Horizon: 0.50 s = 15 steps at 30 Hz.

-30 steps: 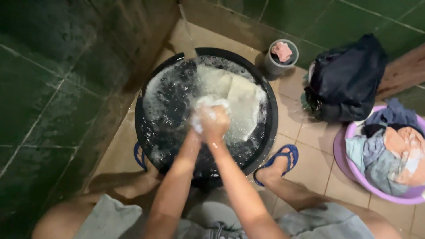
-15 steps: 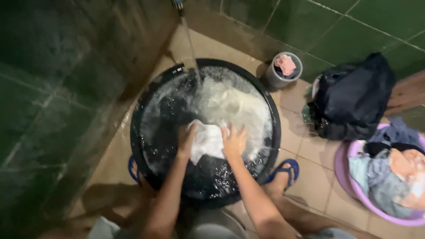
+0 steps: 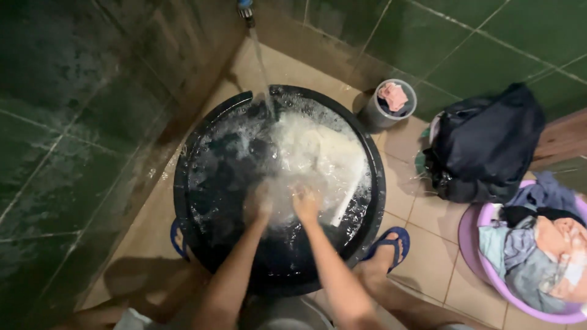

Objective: The person washes clothes by hand in a black basin filled with soapy water, scrubbing and rinsing each item. They transfer washed items to a nearby purple basin and continue with the remaining laundry.

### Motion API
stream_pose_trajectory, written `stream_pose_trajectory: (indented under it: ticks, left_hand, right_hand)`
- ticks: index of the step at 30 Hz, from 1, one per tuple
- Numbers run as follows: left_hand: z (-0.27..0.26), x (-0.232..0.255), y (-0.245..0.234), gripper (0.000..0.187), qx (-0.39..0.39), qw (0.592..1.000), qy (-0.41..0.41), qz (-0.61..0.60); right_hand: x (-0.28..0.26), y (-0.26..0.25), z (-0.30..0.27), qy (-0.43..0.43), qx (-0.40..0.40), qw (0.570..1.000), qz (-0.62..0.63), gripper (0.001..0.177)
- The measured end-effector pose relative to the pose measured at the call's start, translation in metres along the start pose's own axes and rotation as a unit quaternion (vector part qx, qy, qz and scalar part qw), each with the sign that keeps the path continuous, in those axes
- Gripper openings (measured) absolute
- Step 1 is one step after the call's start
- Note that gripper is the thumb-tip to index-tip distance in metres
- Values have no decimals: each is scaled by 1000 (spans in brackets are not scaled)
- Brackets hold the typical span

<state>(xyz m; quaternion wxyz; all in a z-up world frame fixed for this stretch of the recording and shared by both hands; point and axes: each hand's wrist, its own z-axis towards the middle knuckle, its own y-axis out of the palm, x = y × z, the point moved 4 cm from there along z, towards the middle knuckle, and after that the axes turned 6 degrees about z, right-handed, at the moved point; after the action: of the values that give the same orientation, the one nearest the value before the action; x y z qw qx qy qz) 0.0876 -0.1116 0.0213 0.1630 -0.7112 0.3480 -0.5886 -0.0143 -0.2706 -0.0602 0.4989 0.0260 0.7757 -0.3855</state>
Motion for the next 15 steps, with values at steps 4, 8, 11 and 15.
stream_pose_trajectory:
  ticks: [4,8,11,15]
  left_hand:
    - [-8,91,-33,52,-124,957,99,-241]
    - [-7,135,-106,58,-215,872,51,-436]
    - [12,139,-115,56,-137,909,-22,-393]
    - [7,117,-46,54,-271,789,-179,-522]
  right_hand:
    - [-29,3,-17,31,32,890,455,59]
    - [-85,-33,-24,200,17,721,664,52]
    - [-153,-84,-31,105,47,739,664,47]
    - [-251,-109,-81,-157,148,884,416,44]
